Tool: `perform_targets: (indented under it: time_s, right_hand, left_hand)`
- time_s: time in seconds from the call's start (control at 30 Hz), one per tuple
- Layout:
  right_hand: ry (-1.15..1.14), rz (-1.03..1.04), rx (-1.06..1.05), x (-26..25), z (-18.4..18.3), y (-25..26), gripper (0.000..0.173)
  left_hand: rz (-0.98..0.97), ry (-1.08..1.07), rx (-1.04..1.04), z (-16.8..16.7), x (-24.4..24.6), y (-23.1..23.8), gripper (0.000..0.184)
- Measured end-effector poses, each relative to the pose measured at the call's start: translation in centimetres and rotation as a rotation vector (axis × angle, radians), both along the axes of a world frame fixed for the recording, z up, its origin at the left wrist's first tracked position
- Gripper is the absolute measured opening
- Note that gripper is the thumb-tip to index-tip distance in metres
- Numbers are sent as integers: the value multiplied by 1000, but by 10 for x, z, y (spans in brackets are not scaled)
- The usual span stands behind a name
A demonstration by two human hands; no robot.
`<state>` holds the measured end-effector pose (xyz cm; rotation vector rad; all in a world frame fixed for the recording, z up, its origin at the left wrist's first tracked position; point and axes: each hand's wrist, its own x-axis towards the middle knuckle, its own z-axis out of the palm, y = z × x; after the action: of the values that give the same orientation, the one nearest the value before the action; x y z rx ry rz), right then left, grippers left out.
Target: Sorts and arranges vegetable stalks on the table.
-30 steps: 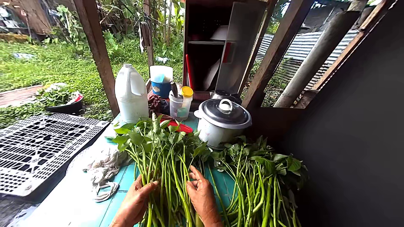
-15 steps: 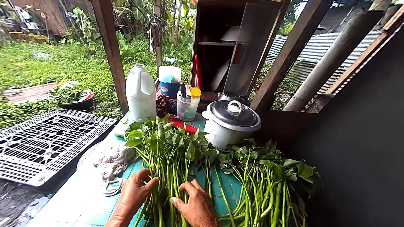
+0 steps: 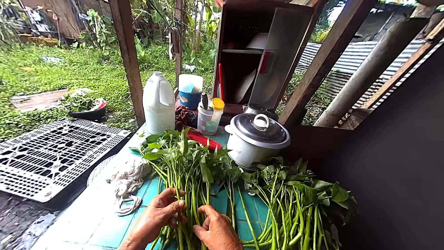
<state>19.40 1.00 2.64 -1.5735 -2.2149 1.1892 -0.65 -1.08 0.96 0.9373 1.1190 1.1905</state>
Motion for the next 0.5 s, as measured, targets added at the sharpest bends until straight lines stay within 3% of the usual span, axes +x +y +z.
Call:
perform_targets:
  time_s: [0.17,0.37,0.5]
  right_hand:
    - [9,51,-19,11,1,4,46]
    - [-206,99,-60,2,8,2,38]
    - [-27,-34,19,7,3,-1,28]
  left_hand:
    - [-63,86,-67,-3,3,2,31]
    - [-45,236,-94,-1,2,5,34]
    - [-45,271,-108,-2,2,6,32]
